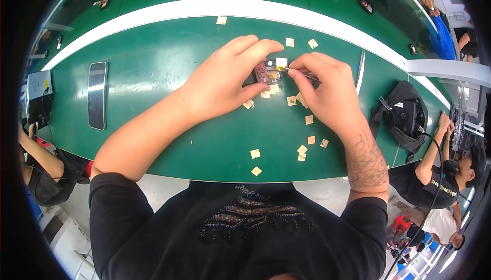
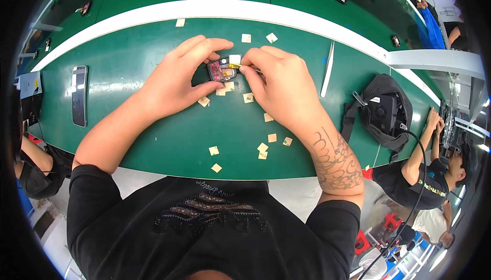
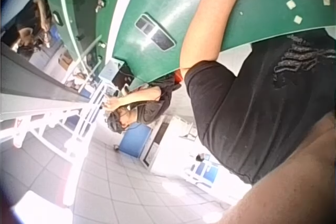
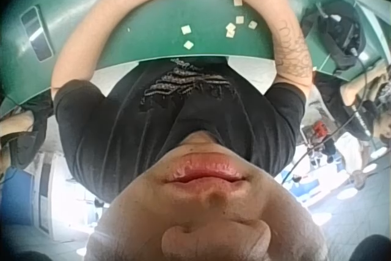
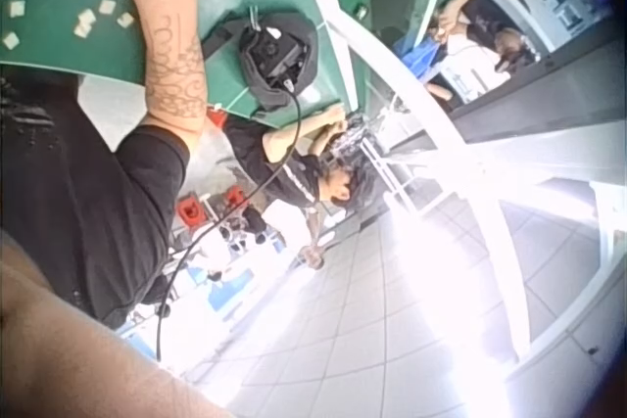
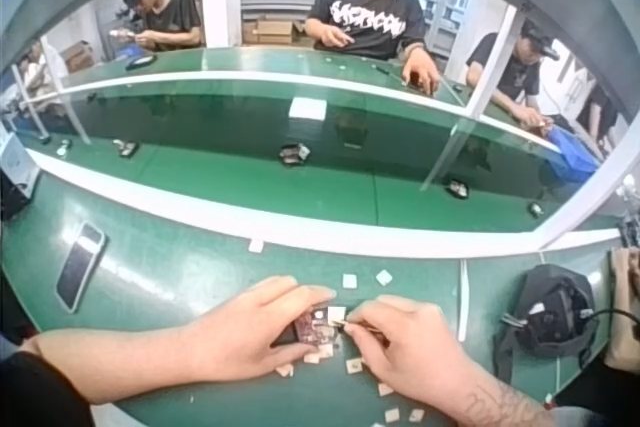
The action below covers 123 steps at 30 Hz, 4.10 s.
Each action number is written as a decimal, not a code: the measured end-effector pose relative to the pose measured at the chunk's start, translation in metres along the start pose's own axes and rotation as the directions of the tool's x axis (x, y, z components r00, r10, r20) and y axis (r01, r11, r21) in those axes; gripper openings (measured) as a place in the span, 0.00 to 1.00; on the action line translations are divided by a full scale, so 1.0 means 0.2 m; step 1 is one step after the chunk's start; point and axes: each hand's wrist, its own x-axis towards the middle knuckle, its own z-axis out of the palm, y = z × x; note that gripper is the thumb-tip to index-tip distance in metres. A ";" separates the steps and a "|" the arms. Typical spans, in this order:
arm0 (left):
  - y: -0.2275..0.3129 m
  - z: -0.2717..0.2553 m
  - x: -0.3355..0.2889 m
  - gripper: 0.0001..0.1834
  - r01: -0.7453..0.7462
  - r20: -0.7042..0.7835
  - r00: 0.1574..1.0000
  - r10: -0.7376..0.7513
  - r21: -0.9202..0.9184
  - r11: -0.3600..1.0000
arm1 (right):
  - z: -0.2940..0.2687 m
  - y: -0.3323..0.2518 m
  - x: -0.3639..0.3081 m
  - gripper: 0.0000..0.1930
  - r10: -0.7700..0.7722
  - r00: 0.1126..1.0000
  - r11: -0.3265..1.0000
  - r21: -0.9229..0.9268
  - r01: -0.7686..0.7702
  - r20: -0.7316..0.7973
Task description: Assemble small electronic components by applying adhesive stickers and connecting parts at a factory workbench.
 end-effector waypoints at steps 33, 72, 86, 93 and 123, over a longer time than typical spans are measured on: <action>-0.01 0.01 0.00 0.39 -0.021 -0.008 1.000 0.021 -0.004 1.000 | 0.02 -0.07 -0.03 0.08 -0.328 0.935 0.755 -0.558 0.344 0.132; 0.02 0.02 -0.03 0.49 -0.177 -0.088 0.976 0.199 0.212 0.961 | 0.02 -0.09 -0.04 0.08 -0.278 0.951 0.787 -0.536 0.307 0.136; 0.01 0.01 -0.03 0.48 -0.104 -0.062 0.991 0.115 0.159 0.982 | 0.01 -0.06 -0.02 0.08 -0.330 0.942 0.805 -0.505 0.313 0.058; -0.01 0.02 -0.03 0.49 -0.099 -0.067 0.992 0.108 0.121 0.988 | -0.05 0.02 0.04 0.04 -0.090 0.995 0.986 -0.143 0.083 -0.044; 0.00 -0.03 -0.03 0.31 -0.161 0.005 0.987 0.163 0.177 0.971 | 0.04 0.03 0.05 0.09 -0.031 0.996 0.990 0.138 0.020 0.080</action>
